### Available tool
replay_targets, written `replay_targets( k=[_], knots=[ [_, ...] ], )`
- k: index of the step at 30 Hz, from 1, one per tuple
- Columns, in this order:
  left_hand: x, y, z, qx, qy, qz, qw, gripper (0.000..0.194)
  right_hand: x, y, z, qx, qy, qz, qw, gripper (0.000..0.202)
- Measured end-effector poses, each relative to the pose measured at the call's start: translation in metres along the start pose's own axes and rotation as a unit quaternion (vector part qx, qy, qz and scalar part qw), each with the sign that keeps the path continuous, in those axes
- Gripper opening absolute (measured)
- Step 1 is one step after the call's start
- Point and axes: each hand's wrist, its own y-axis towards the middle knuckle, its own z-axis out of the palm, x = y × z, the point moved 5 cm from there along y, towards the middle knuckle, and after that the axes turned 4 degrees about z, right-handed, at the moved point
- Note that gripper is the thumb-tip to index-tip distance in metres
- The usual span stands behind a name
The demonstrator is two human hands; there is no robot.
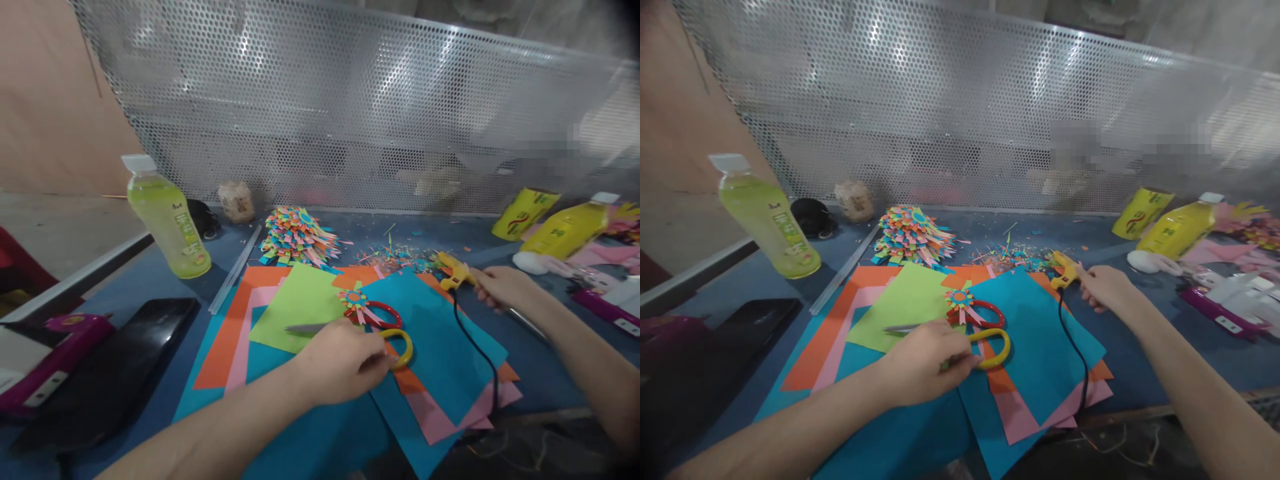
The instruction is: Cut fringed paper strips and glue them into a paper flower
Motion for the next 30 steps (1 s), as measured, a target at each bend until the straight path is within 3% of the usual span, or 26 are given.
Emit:
replay_targets(
  k=[3,5,7,10,13,16,22,30],
  knots=[
    [0.006,-0.002,-0.008,-0.071,-0.072,-0.047,0.994,0.025,0.034,-0.021,0.0,-0.074,-0.158,-0.07,0.982,0.022],
    [0.014,-0.003,-0.015,-0.139,-0.13,-0.088,0.978,0.022,0.057,-0.037,0.019,-0.083,-0.243,-0.131,0.958,0.022],
    [0.023,-0.005,-0.023,-0.21,-0.158,-0.134,0.956,0.019,0.073,-0.052,0.052,-0.053,-0.307,-0.196,0.93,0.03],
    [0.039,-0.006,-0.035,-0.284,-0.127,-0.199,0.929,0.018,0.083,-0.069,0.106,0.047,-0.37,-0.268,0.888,0.014],
    [0.053,-0.005,-0.04,-0.274,-0.099,-0.226,0.929,0.009,0.084,-0.076,0.143,0.127,-0.417,-0.29,0.852,0.022],
    [0.065,-0.006,-0.039,-0.217,-0.068,-0.252,0.941,0.019,0.087,-0.073,0.156,0.134,-0.426,-0.288,0.847,0.027],
    [0.076,-0.01,-0.028,-0.153,-0.047,-0.309,0.937,0.024,0.081,-0.056,0.174,0.181,-0.354,-0.295,0.869,0.028],
    [0.088,-0.008,-0.013,-0.168,-0.129,-0.309,0.927,0.034,0.078,-0.052,0.169,0.231,-0.102,-0.295,0.922,0.017]
  ],
)
